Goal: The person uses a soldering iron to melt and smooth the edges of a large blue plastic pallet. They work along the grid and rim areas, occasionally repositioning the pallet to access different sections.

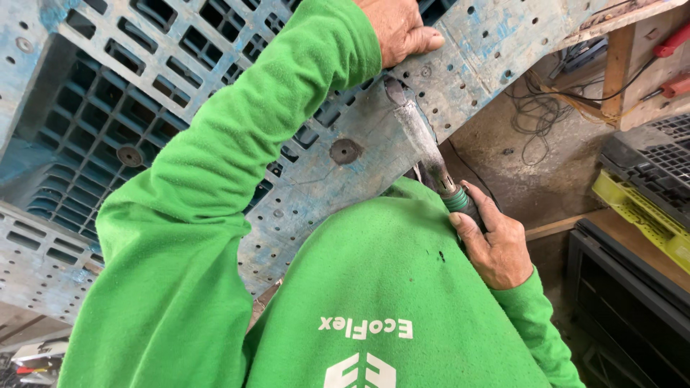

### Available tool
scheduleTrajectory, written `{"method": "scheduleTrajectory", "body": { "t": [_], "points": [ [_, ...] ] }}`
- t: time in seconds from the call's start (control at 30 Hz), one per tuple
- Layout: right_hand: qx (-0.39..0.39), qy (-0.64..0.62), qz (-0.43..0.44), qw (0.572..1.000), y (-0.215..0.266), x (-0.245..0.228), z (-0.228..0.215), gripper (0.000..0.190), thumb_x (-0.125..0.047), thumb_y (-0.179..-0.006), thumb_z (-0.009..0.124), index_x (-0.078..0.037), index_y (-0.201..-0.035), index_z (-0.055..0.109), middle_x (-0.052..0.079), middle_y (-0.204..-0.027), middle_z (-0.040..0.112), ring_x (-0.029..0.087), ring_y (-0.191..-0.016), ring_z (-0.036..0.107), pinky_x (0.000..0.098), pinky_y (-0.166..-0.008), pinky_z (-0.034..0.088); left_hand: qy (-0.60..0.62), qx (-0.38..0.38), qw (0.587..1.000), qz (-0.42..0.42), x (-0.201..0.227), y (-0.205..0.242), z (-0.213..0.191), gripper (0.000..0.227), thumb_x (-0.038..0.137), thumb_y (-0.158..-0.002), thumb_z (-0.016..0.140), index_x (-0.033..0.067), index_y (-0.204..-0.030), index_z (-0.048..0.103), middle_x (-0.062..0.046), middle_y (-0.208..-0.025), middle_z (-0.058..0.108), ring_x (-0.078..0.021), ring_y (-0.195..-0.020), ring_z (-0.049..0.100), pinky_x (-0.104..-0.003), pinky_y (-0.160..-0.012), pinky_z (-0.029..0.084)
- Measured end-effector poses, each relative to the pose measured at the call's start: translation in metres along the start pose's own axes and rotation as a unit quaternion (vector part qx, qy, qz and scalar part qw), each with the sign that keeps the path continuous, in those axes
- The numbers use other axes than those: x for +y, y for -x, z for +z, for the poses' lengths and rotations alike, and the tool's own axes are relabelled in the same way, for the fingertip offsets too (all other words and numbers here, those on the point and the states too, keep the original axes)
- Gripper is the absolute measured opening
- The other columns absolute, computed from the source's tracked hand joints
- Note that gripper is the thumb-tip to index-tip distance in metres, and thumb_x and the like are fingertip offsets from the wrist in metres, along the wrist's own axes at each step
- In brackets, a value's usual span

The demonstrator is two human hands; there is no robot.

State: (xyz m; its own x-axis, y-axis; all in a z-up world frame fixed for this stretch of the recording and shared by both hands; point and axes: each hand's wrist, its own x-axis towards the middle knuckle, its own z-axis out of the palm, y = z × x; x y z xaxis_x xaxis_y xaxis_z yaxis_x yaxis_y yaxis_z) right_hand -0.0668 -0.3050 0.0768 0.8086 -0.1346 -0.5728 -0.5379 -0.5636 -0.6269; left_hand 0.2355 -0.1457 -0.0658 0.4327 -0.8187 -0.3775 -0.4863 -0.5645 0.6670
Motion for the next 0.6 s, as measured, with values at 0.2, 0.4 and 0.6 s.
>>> {"method": "scheduleTrajectory", "body": {
  "t": [0.2,0.4,0.6],
  "points": [
    [0.011,0.008,-0.041,0.999,0.002,0.002,0.001,0.051,-0.022,-0.099,0.067,0.001,-0.143,0.055,0.023,-0.113,0.072,0.028,-0.098,0.075,0.0362,-0.085,0.056,0.029,0.027,0.999,0.037,0.0,0.002,0.005,0.054,0.056,-0.104,0.058,0.0099,-0.084,0.079,-0.011,-0.06,0.067,-0.0272,-0.045,0.06,-0.047,-0.044,0.049],
    [-0.014,-0.005,0.042,0.999,-0.003,0.005,0.002,0.054,-0.024,-0.096,0.068,-0.003,-0.144,0.055,0.02,-0.103,0.075,0.025,-0.091,0.076,0.0356,-0.082,0.057,-0.004,0.039,0.998,0.049,-0.001,0.002,0.0,0.055,0.056,-0.105,0.058,0.0097,-0.085,0.081,-0.012,-0.061,0.068,-0.0305,-0.047,0.061,-0.048,-0.049,0.05],
    [-0.008,-0.013,0.004,1.0,-0.008,0.009,0.004,0.052,-0.023,-0.097,0.068,-0.002,-0.143,0.056,0.021,-0.109,0.074,0.025,-0.098,0.075,0.036,-0.086,0.056,-0.006,0.055,0.997,0.058,-0.002,0.001,0.0,0.056,0.057,-0.104,0.058,0.0098,-0.082,0.08,-0.011,-0.057,0.066,-0.0273,-0.043,0.059,-0.046,-0.045,0.049]
  ]
}}
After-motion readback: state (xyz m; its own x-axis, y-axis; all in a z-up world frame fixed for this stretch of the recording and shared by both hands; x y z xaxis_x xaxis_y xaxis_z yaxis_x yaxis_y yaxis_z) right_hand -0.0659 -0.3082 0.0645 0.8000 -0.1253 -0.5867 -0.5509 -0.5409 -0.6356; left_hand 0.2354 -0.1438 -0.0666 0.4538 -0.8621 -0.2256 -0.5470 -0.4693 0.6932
